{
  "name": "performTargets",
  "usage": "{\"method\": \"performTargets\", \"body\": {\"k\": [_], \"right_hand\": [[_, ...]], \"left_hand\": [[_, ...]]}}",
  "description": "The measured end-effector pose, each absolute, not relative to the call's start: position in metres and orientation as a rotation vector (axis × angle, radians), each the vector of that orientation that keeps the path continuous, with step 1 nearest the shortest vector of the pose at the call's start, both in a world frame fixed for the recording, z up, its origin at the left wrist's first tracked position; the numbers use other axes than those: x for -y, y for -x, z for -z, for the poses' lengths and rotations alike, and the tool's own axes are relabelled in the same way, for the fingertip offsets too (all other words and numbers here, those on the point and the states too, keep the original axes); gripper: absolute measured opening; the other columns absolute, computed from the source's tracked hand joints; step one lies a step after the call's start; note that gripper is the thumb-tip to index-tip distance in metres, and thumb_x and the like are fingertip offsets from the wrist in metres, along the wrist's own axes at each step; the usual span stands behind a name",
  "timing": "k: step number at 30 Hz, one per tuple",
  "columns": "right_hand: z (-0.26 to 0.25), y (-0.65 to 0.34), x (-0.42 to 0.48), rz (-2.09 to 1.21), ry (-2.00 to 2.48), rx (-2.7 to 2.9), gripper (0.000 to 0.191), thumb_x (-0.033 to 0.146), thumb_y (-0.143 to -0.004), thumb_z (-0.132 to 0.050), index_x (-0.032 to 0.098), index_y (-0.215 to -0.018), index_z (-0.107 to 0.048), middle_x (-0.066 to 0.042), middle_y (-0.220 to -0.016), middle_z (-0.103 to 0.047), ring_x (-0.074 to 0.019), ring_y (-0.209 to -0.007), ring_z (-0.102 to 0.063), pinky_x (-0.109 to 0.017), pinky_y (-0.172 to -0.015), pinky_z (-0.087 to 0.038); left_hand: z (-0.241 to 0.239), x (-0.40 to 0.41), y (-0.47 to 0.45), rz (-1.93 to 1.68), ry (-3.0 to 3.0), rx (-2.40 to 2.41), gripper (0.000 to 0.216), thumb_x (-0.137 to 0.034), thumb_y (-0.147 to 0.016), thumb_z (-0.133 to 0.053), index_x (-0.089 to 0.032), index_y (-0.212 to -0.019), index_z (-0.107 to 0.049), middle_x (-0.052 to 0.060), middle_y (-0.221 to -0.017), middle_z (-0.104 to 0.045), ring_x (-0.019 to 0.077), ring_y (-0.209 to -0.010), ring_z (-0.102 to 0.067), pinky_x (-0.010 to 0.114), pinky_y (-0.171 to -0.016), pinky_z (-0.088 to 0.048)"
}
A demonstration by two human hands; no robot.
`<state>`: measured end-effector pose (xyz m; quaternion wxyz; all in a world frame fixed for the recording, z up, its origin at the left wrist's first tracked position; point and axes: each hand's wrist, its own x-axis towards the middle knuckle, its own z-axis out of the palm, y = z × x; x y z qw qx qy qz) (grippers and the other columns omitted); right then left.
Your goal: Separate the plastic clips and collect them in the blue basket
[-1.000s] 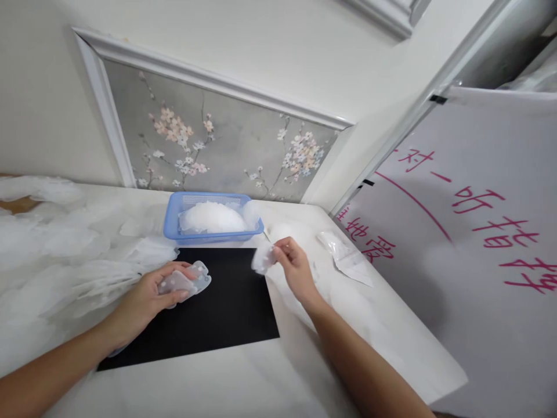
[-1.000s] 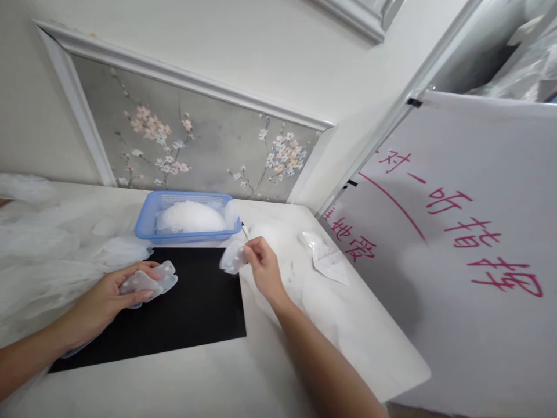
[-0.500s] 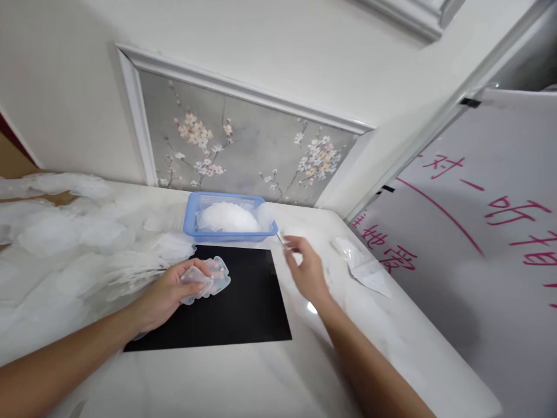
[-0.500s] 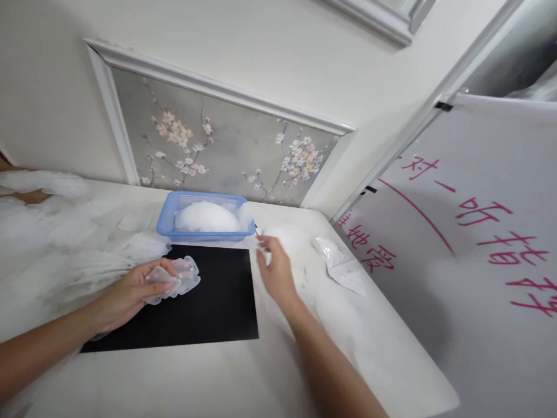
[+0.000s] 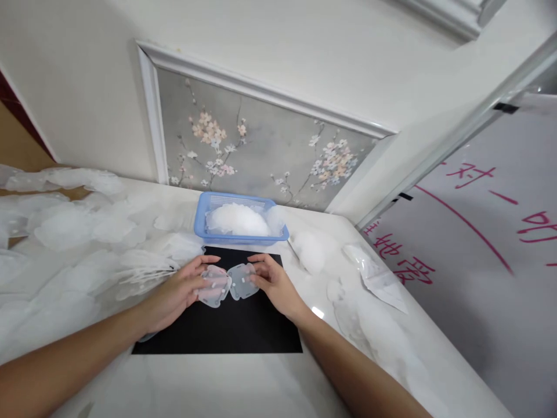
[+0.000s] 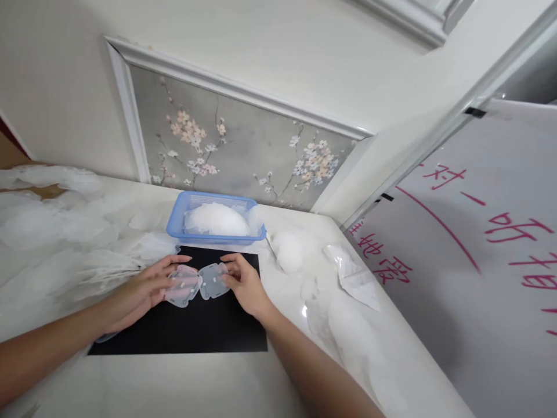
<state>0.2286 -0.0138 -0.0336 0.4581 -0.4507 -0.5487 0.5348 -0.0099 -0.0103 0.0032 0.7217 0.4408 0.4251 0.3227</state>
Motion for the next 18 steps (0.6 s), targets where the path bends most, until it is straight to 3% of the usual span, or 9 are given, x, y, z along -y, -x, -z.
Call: {"method": "performTargets", "body": {"k": [3, 8, 13, 18], "right_hand": [[0.035, -0.232, 0.016, -1.333, 1.082, 1.358, 0.028, 0.027, -0.079, -0.066, 0.025, -0.106, -0.056, 0.000, -0.089, -0.068, -0.0184, -0.083, -0.065, -0.034, -0.076, -0.049], [0.039, -0.240, 0.020, -1.273, 1.107, 1.387, 0.026, 0.032, -0.084, -0.062, 0.026, -0.110, -0.061, -0.002, -0.095, -0.068, -0.0196, -0.086, -0.065, -0.034, -0.078, -0.050], [0.039, -0.248, 0.023, -1.253, 1.130, 1.375, 0.020, 0.033, -0.086, -0.059, 0.025, -0.103, -0.067, -0.002, -0.095, -0.070, -0.0200, -0.086, -0.065, -0.036, -0.082, -0.049], [0.039, -0.247, 0.023, -1.324, 1.045, 1.256, 0.018, 0.026, -0.083, -0.060, 0.026, -0.101, -0.066, -0.002, -0.099, -0.071, -0.0196, -0.087, -0.065, -0.034, -0.080, -0.050]], "left_hand": [[-0.002, 0.010, 0.010, -0.696, -1.015, -0.981, 0.056, -0.018, -0.074, -0.063, -0.028, -0.129, -0.054, 0.004, -0.121, -0.067, 0.0254, -0.115, -0.063, 0.037, -0.095, -0.046], [0.003, 0.011, 0.007, -0.682, -1.133, -0.982, 0.045, -0.027, -0.077, -0.066, -0.024, -0.122, -0.064, 0.006, -0.122, -0.070, 0.0284, -0.121, -0.059, 0.040, -0.104, -0.042], [-0.001, 0.009, 0.009, -0.718, -1.050, -0.943, 0.062, -0.019, -0.072, -0.068, -0.029, -0.133, -0.059, 0.002, -0.146, -0.055, 0.0280, -0.140, -0.043, 0.040, -0.114, -0.034], [-0.003, 0.008, 0.011, -0.745, -1.045, -0.889, 0.075, -0.007, -0.063, -0.057, -0.030, -0.134, -0.057, 0.002, -0.151, -0.050, 0.0289, -0.137, -0.046, 0.043, -0.116, -0.032]]}}
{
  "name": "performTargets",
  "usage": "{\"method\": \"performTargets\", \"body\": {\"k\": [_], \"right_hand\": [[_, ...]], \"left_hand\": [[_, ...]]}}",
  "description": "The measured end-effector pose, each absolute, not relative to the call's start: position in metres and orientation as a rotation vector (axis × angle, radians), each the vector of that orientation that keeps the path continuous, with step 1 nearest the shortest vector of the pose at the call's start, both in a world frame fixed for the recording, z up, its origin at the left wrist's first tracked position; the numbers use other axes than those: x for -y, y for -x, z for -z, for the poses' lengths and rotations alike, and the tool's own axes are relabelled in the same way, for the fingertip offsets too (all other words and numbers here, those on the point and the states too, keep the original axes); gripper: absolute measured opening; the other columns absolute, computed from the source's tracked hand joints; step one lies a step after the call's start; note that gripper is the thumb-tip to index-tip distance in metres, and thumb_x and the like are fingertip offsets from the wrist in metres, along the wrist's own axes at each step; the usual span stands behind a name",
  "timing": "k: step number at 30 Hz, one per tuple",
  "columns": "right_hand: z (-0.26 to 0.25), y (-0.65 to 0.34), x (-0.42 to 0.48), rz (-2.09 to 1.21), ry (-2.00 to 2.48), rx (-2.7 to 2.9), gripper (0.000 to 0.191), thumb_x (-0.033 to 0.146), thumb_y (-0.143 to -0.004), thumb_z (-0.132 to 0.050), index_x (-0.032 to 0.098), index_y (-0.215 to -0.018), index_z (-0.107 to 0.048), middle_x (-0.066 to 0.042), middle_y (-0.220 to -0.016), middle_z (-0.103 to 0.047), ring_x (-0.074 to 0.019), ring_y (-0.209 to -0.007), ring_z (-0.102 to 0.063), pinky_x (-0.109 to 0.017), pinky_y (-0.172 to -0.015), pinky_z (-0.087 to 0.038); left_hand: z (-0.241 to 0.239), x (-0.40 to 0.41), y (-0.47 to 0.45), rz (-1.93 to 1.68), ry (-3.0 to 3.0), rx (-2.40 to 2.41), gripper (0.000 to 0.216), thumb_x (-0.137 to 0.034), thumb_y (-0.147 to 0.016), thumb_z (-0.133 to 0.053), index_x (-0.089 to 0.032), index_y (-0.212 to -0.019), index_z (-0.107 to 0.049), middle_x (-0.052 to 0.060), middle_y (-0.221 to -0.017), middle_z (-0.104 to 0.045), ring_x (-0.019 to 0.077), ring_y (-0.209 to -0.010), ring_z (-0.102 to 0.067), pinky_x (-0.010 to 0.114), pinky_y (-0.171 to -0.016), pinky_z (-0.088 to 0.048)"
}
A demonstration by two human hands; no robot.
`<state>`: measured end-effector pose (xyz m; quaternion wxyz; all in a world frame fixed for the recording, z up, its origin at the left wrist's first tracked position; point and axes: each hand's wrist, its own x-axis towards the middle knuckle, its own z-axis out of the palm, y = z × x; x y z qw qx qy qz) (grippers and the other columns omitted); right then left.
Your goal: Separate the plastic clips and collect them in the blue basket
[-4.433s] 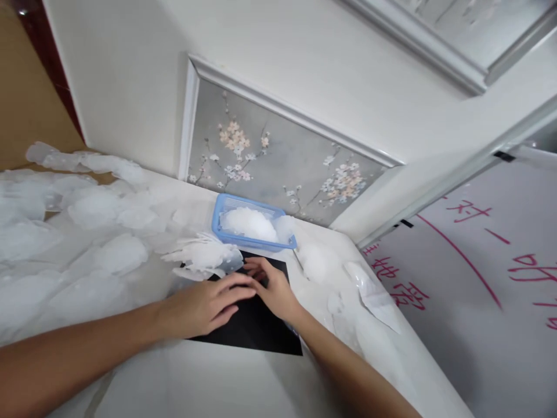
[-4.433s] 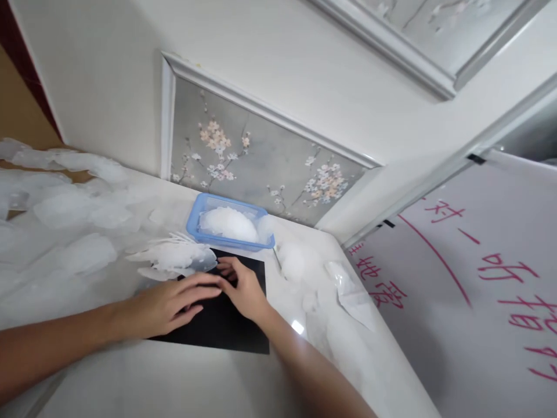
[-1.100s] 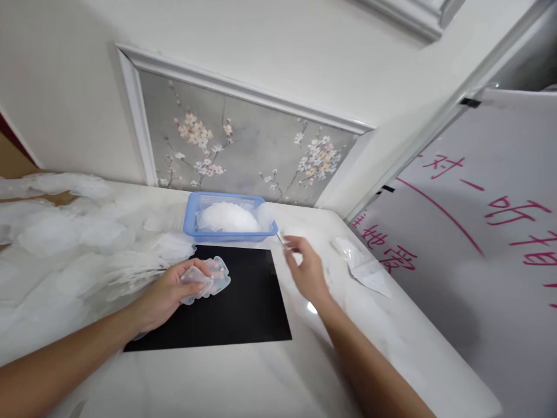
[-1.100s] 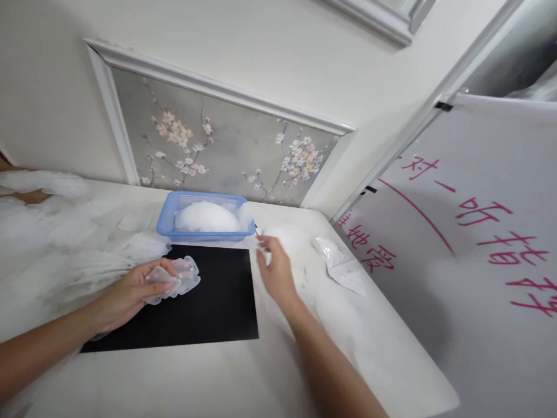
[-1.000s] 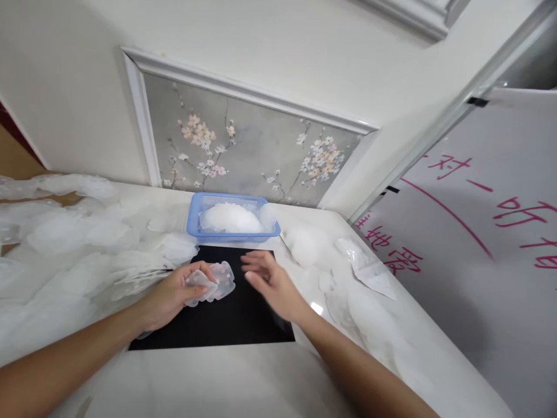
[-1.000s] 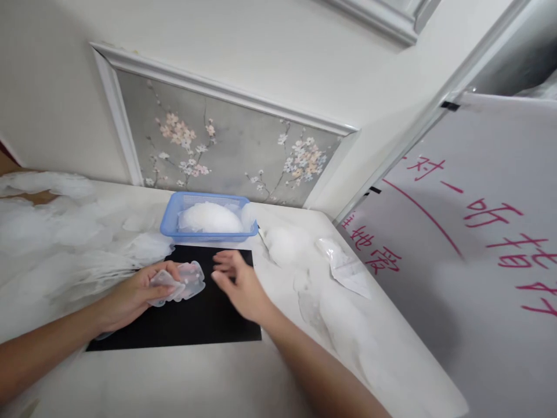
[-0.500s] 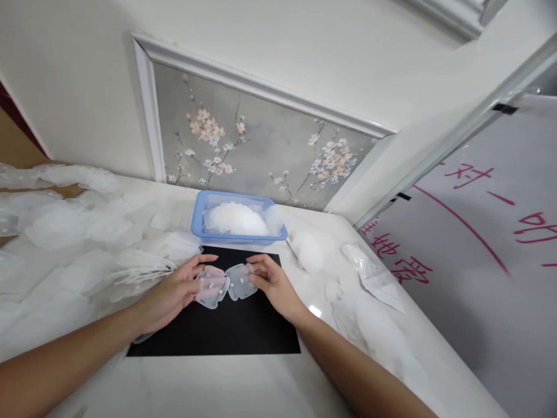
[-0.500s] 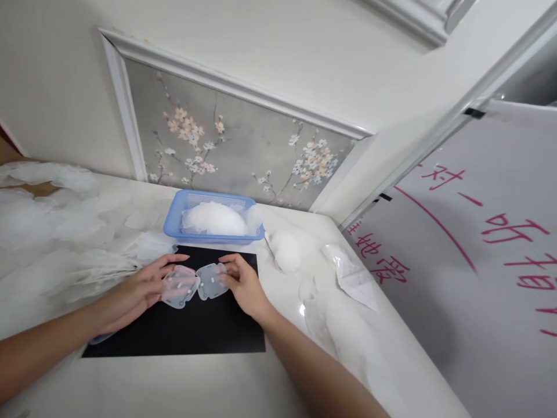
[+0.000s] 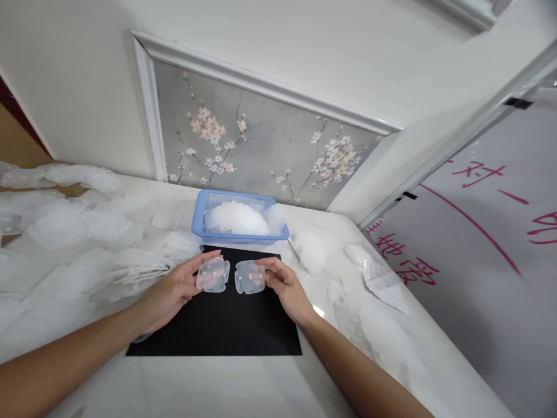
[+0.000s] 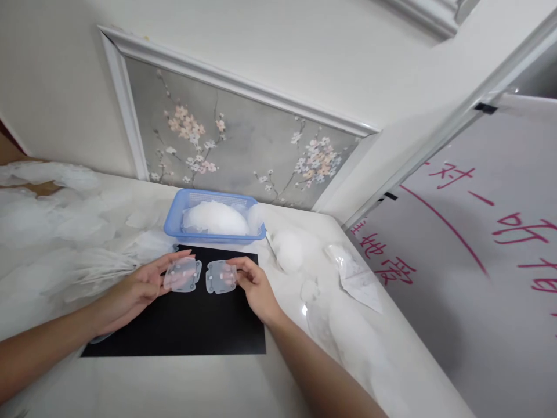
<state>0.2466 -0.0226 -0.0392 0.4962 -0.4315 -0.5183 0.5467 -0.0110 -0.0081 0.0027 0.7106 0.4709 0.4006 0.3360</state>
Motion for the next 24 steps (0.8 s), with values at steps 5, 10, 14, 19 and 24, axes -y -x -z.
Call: {"method": "performTargets", "body": {"k": [5, 10, 14, 19, 24], "right_hand": [[0.0411, -0.2470, 0.0226, -1.341, 1.001, 1.270, 0.032, 0.013, -0.075, -0.054, 0.025, -0.103, -0.064, -0.001, -0.095, -0.072, -0.0173, -0.082, -0.065, -0.032, -0.077, -0.049], [0.0388, -0.2478, 0.0236, -1.292, 1.005, 1.331, 0.033, 0.012, -0.074, -0.052, 0.024, -0.103, -0.063, -0.001, -0.096, -0.072, -0.0180, -0.085, -0.067, -0.034, -0.082, -0.049], [0.0367, -0.2475, 0.0251, -1.309, 1.023, 1.329, 0.030, 0.015, -0.076, -0.055, 0.024, -0.103, -0.062, -0.002, -0.098, -0.072, -0.0197, -0.091, -0.068, -0.037, -0.087, -0.049], [0.0372, -0.2472, 0.0269, -1.320, 1.027, 1.311, 0.026, 0.020, -0.077, -0.060, 0.024, -0.102, -0.061, -0.003, -0.100, -0.072, -0.0206, -0.092, -0.068, -0.039, -0.089, -0.050], [0.0371, -0.2479, 0.0274, -1.328, 1.024, 1.306, 0.026, 0.020, -0.078, -0.062, 0.025, -0.103, -0.061, -0.002, -0.101, -0.071, -0.0197, -0.093, -0.068, -0.037, -0.088, -0.050]], "left_hand": [[-0.0029, 0.0096, 0.0077, -0.769, -1.037, -0.878, 0.077, -0.008, -0.063, -0.061, -0.030, -0.135, -0.051, 0.004, -0.143, -0.056, 0.0279, -0.133, -0.052, 0.044, -0.116, -0.032], [-0.0064, 0.0104, 0.0040, -0.756, -1.055, -0.897, 0.068, -0.016, -0.069, -0.071, -0.027, -0.134, -0.053, 0.006, -0.144, -0.055, 0.0276, -0.131, -0.053, 0.041, -0.113, -0.036], [-0.0020, 0.0087, 0.0046, -0.756, -1.072, -0.864, 0.063, -0.017, -0.073, -0.075, -0.026, -0.132, -0.055, 0.007, -0.139, -0.060, 0.0268, -0.127, -0.056, 0.041, -0.111, -0.037], [-0.0009, 0.0092, 0.0040, -0.755, -1.070, -0.845, 0.061, -0.015, -0.072, -0.076, -0.025, -0.129, -0.058, 0.007, -0.127, -0.067, 0.0258, -0.122, -0.059, 0.040, -0.108, -0.039], [-0.0065, 0.0110, 0.0014, -0.753, -1.073, -0.879, 0.064, -0.013, -0.070, -0.076, -0.024, -0.130, -0.057, 0.006, -0.122, -0.068, 0.0242, -0.118, -0.060, 0.038, -0.105, -0.040]]}}
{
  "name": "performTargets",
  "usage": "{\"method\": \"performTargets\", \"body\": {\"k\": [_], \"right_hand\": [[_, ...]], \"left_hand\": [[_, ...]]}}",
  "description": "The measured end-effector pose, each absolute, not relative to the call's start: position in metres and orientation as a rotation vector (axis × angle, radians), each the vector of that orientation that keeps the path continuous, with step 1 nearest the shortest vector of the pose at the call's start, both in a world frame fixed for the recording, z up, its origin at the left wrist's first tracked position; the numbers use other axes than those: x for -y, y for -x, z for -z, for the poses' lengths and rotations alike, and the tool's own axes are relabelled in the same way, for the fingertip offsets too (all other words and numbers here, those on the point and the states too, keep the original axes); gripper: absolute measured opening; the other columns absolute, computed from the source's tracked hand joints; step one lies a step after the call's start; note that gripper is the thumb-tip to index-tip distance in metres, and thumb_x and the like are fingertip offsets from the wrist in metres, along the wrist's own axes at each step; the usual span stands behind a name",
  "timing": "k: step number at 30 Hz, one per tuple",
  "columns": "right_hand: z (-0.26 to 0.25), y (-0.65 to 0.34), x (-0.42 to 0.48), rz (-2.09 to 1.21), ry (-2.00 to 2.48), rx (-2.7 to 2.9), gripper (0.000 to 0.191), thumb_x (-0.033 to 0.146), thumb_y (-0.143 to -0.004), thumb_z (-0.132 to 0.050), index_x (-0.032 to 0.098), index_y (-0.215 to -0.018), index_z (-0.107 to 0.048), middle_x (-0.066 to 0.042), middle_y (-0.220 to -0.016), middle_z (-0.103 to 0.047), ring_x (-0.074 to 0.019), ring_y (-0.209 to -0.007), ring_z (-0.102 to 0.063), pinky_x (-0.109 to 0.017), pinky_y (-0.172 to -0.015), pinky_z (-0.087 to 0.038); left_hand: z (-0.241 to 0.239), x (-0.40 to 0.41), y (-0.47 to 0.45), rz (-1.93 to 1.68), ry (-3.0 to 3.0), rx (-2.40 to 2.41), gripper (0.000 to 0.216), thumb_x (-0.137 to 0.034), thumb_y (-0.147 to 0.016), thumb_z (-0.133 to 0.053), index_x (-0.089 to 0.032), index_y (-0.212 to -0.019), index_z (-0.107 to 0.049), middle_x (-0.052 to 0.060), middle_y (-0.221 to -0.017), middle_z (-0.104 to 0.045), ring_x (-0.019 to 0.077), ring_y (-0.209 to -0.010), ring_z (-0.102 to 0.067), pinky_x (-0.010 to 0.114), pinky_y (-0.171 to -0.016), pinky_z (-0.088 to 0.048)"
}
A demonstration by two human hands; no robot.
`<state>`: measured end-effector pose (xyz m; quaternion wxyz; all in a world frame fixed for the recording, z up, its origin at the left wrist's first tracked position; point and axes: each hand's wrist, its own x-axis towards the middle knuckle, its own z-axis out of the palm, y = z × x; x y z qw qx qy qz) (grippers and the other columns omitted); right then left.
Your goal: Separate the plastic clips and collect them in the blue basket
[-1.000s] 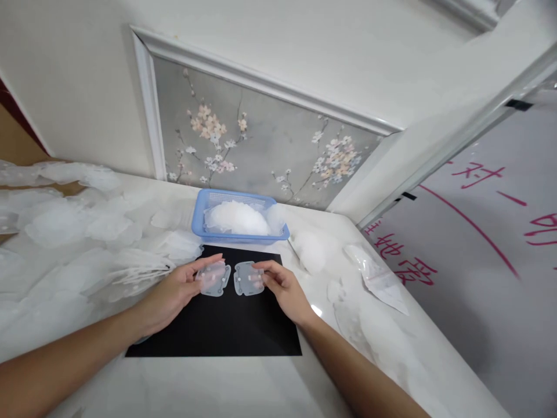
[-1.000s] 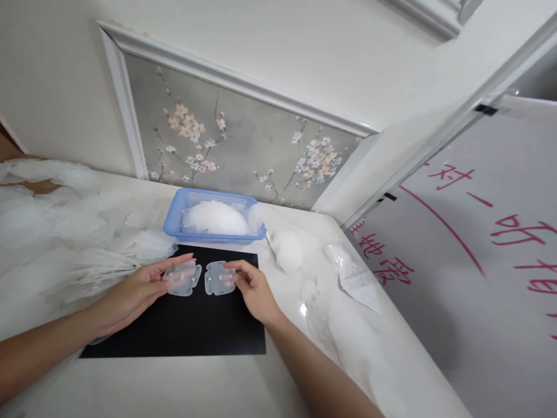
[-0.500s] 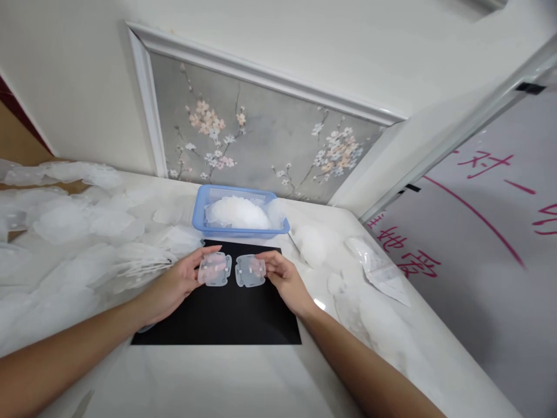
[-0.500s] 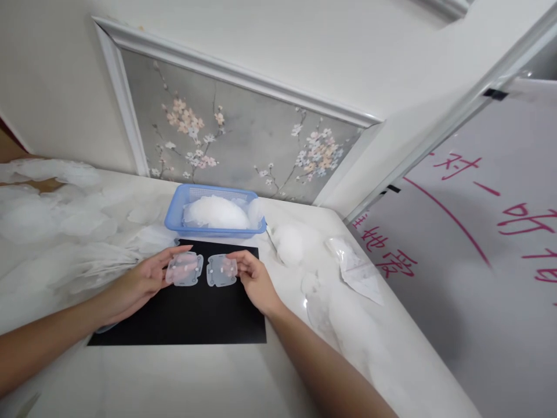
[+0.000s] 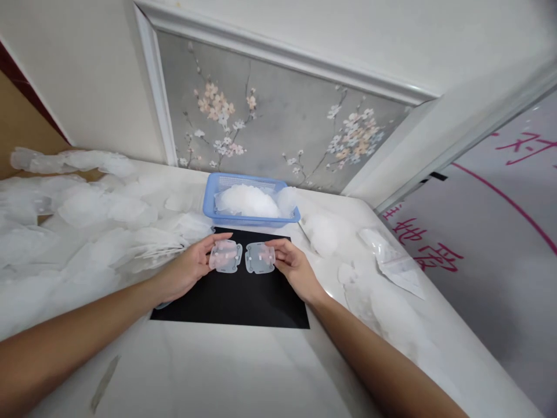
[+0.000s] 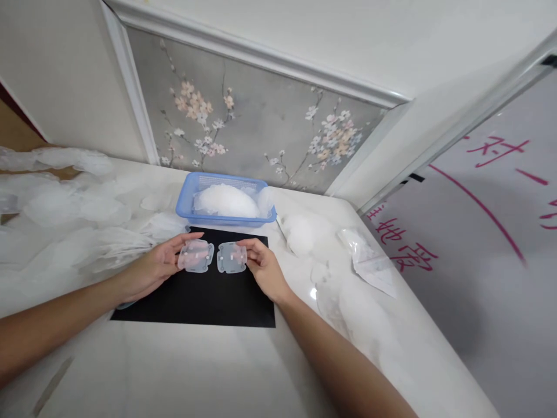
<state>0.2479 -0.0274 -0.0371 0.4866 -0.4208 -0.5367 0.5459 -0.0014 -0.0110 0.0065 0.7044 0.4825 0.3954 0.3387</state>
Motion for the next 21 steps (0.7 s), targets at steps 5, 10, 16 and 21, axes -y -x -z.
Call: {"method": "performTargets", "body": {"k": [5, 10, 16, 21], "right_hand": [[0.0362, -0.2487, 0.0267, -1.319, 1.026, 1.293, 0.030, 0.019, -0.076, -0.063, 0.024, -0.106, -0.060, -0.003, -0.109, -0.069, -0.0188, -0.093, -0.068, -0.036, -0.087, -0.051], [0.0372, -0.2490, 0.0261, -1.317, 1.018, 1.265, 0.038, 0.014, -0.074, -0.060, 0.025, -0.110, -0.057, -0.004, -0.121, -0.064, -0.0176, -0.095, -0.068, -0.034, -0.087, -0.051], [0.0361, -0.2487, 0.0269, -1.333, 1.013, 1.277, 0.036, 0.014, -0.074, -0.058, 0.025, -0.108, -0.057, -0.002, -0.110, -0.069, -0.0186, -0.094, -0.069, -0.035, -0.087, -0.051], [0.0374, -0.2492, 0.0277, -1.365, 1.050, 1.305, 0.034, 0.019, -0.078, -0.060, 0.025, -0.112, -0.057, -0.003, -0.100, -0.072, -0.0206, -0.091, -0.069, -0.038, -0.087, -0.051]], "left_hand": [[-0.0052, 0.0097, 0.0007, -0.764, -1.077, -0.848, 0.071, -0.009, -0.067, -0.075, -0.027, -0.133, -0.054, 0.005, -0.129, -0.063, 0.0214, -0.112, -0.063, 0.035, -0.104, -0.042], [-0.0024, 0.0076, 0.0011, -0.764, -1.095, -0.856, 0.074, -0.007, -0.065, -0.073, -0.027, -0.133, -0.054, 0.004, -0.121, -0.065, 0.0205, -0.109, -0.063, 0.033, -0.098, -0.044], [-0.0056, 0.0077, 0.0009, -0.730, -1.111, -0.857, 0.064, -0.006, -0.067, -0.069, -0.026, -0.128, -0.059, 0.005, -0.127, -0.066, 0.0225, -0.114, -0.063, 0.037, -0.104, -0.042], [-0.0075, 0.0088, 0.0008, -0.705, -1.133, -0.852, 0.060, -0.007, -0.070, -0.067, -0.023, -0.127, -0.059, 0.006, -0.123, -0.070, 0.0241, -0.116, -0.063, 0.040, -0.106, -0.041]]}}
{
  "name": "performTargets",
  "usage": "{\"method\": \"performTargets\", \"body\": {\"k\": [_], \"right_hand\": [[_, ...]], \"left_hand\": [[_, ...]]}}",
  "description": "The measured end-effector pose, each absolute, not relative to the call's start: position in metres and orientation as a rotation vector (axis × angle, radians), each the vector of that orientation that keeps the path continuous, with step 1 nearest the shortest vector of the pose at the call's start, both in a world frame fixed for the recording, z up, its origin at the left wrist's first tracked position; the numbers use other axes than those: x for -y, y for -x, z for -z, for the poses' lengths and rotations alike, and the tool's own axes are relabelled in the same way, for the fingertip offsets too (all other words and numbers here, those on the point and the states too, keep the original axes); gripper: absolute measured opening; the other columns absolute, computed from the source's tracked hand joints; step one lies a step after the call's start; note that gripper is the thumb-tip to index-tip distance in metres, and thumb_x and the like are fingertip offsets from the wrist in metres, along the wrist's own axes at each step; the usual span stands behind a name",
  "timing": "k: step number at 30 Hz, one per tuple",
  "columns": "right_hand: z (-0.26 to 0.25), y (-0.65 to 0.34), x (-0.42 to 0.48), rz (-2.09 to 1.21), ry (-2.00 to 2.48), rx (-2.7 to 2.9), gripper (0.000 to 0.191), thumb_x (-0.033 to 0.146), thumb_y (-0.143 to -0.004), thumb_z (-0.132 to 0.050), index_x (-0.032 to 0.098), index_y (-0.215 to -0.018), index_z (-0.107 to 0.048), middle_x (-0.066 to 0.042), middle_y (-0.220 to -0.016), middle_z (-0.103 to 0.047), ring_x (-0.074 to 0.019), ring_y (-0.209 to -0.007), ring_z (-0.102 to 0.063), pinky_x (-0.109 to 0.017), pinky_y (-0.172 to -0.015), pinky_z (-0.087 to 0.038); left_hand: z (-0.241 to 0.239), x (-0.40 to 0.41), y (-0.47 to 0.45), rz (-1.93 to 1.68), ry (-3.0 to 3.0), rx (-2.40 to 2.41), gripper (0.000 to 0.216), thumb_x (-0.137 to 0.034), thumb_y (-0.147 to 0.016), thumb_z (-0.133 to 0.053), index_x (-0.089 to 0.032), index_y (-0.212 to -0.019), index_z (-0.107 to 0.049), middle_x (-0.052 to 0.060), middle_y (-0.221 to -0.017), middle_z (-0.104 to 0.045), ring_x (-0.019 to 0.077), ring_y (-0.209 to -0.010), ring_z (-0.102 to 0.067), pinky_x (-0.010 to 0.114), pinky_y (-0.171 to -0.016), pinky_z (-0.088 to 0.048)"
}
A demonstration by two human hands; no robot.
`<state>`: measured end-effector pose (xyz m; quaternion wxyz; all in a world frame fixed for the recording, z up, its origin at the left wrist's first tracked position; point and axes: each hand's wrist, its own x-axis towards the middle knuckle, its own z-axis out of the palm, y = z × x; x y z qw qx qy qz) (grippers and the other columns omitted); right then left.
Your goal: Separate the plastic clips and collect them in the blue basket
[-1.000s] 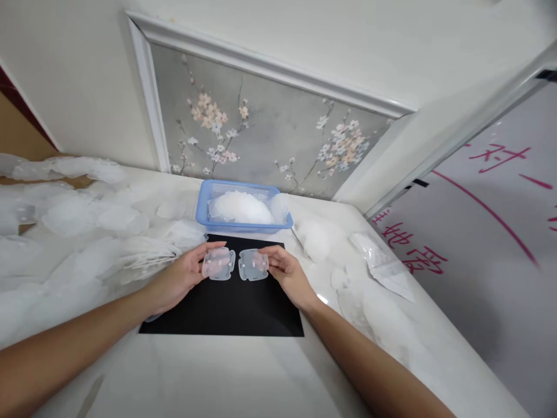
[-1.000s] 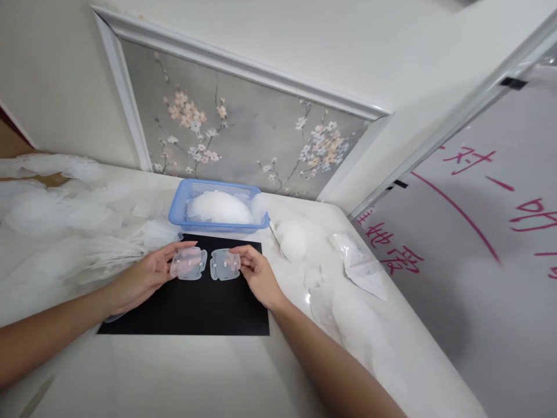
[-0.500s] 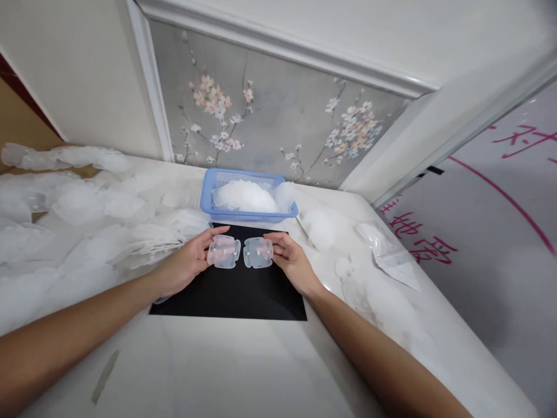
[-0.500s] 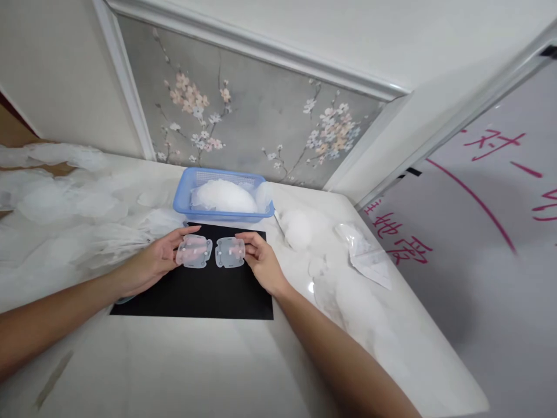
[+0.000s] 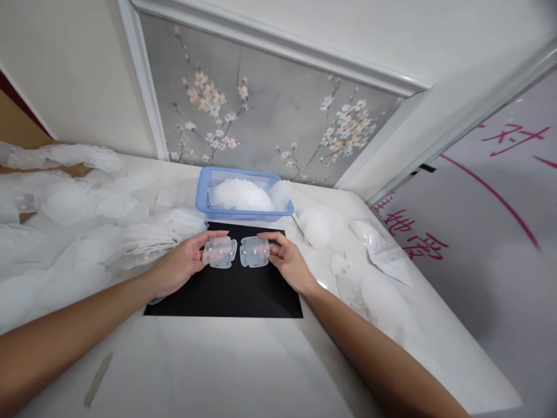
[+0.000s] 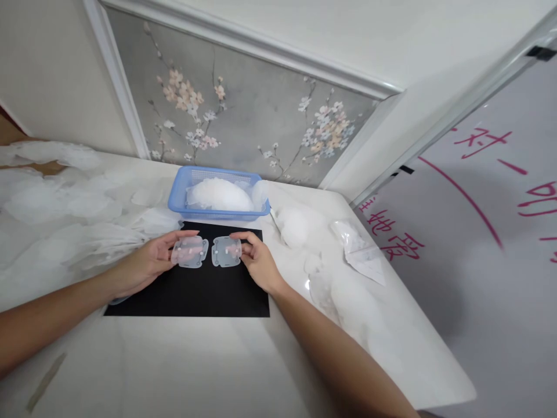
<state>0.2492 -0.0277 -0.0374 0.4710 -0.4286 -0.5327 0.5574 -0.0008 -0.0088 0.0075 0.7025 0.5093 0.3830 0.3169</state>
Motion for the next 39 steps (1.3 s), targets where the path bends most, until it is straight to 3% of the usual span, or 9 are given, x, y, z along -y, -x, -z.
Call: {"method": "performTargets", "body": {"k": [4, 9, 12, 14, 18, 23, 29, 39], "right_hand": [[0.039, -0.250, 0.027, -1.287, 1.040, 1.356, 0.024, 0.024, -0.078, -0.066, 0.025, -0.101, -0.065, -0.005, -0.131, -0.057, -0.0208, -0.100, -0.067, -0.037, -0.087, -0.052], [0.035, -0.252, 0.028, -1.147, 1.093, 1.527, 0.013, 0.031, -0.084, -0.066, 0.027, -0.093, -0.073, -0.007, -0.130, -0.056, -0.0238, -0.115, -0.060, -0.041, -0.096, -0.048], [0.033, -0.249, 0.030, -1.096, 1.095, 1.557, 0.013, 0.038, -0.086, -0.067, 0.025, -0.086, -0.069, -0.006, -0.133, -0.058, -0.0257, -0.126, -0.052, -0.045, -0.108, -0.038], [0.034, -0.245, 0.030, -1.159, 1.083, 1.417, 0.022, 0.046, -0.087, -0.065, 0.024, -0.084, -0.062, -0.007, -0.120, -0.066, -0.0253, -0.117, -0.059, -0.046, -0.105, -0.040], [0.037, -0.241, 0.027, -1.454, 1.026, 1.048, 0.034, 0.052, -0.077, -0.074, 0.025, -0.088, -0.056, 0.000, -0.079, -0.068, -0.0212, -0.081, -0.066, -0.041, -0.083, -0.053], [0.035, -0.244, 0.023, -1.651, 0.931, 0.920, 0.038, 0.044, -0.071, -0.080, 0.025, -0.101, -0.065, -0.001, -0.093, -0.070, -0.0195, -0.085, -0.067, -0.038, -0.081, -0.055], [0.035, -0.247, 0.022, -1.677, 0.946, 0.876, 0.040, 0.053, -0.078, -0.072, 0.024, -0.105, -0.066, -0.005, -0.095, -0.073, -0.0216, -0.088, -0.069, -0.038, -0.081, -0.056], [0.034, -0.246, 0.022, -1.694, 0.910, 0.834, 0.040, 0.051, -0.075, -0.077, 0.023, -0.102, -0.068, -0.004, -0.096, -0.073, -0.0204, -0.089, -0.068, -0.036, -0.081, -0.054]], "left_hand": [[-0.008, 0.009, 0.001, -0.697, -1.130, -0.871, 0.059, -0.008, -0.069, -0.069, -0.022, -0.126, -0.060, 0.007, -0.121, -0.071, 0.0244, -0.114, -0.064, 0.040, -0.106, -0.041], [-0.003, 0.008, 0.002, -0.670, -1.142, -0.912, 0.058, -0.011, -0.069, -0.071, -0.023, -0.126, -0.063, 0.006, -0.121, -0.073, 0.0253, -0.118, -0.062, 0.041, -0.110, -0.037], [0.001, 0.008, 0.004, -0.710, -1.228, -0.985, 0.028, -0.028, -0.075, -0.074, -0.023, -0.102, -0.076, 0.006, -0.126, -0.070, 0.0286, -0.122, -0.059, 0.041, -0.109, -0.038], [0.002, 0.008, 0.005, -0.735, -1.284, -1.041, 0.024, -0.044, -0.080, -0.072, -0.022, -0.088, -0.078, 0.006, -0.125, -0.070, 0.0302, -0.118, -0.059, 0.042, -0.106, -0.041], [0.001, 0.008, 0.004, -0.723, -1.151, -1.031, 0.040, -0.055, -0.077, -0.072, -0.022, -0.099, -0.077, 0.006, -0.101, -0.075, 0.0267, -0.100, -0.064, 0.042, -0.096, -0.048], [-0.001, 0.007, 0.002, -0.762, -0.975, -0.951, 0.037, -0.047, -0.078, -0.076, -0.020, -0.103, -0.073, 0.006, -0.101, -0.074, 0.0239, -0.098, -0.066, 0.036, -0.086, -0.054], [-0.005, 0.007, 0.003, -0.765, -0.954, -0.968, 0.036, -0.047, -0.087, -0.066, -0.022, -0.112, -0.069, 0.006, -0.105, -0.074, 0.0236, -0.102, -0.067, 0.035, -0.086, -0.054], [-0.003, 0.006, 0.004, -0.769, -0.958, -0.979, 0.042, -0.052, -0.085, -0.065, -0.021, -0.113, -0.068, 0.007, -0.103, -0.073, 0.0245, -0.102, -0.066, 0.037, -0.087, -0.052]]}}
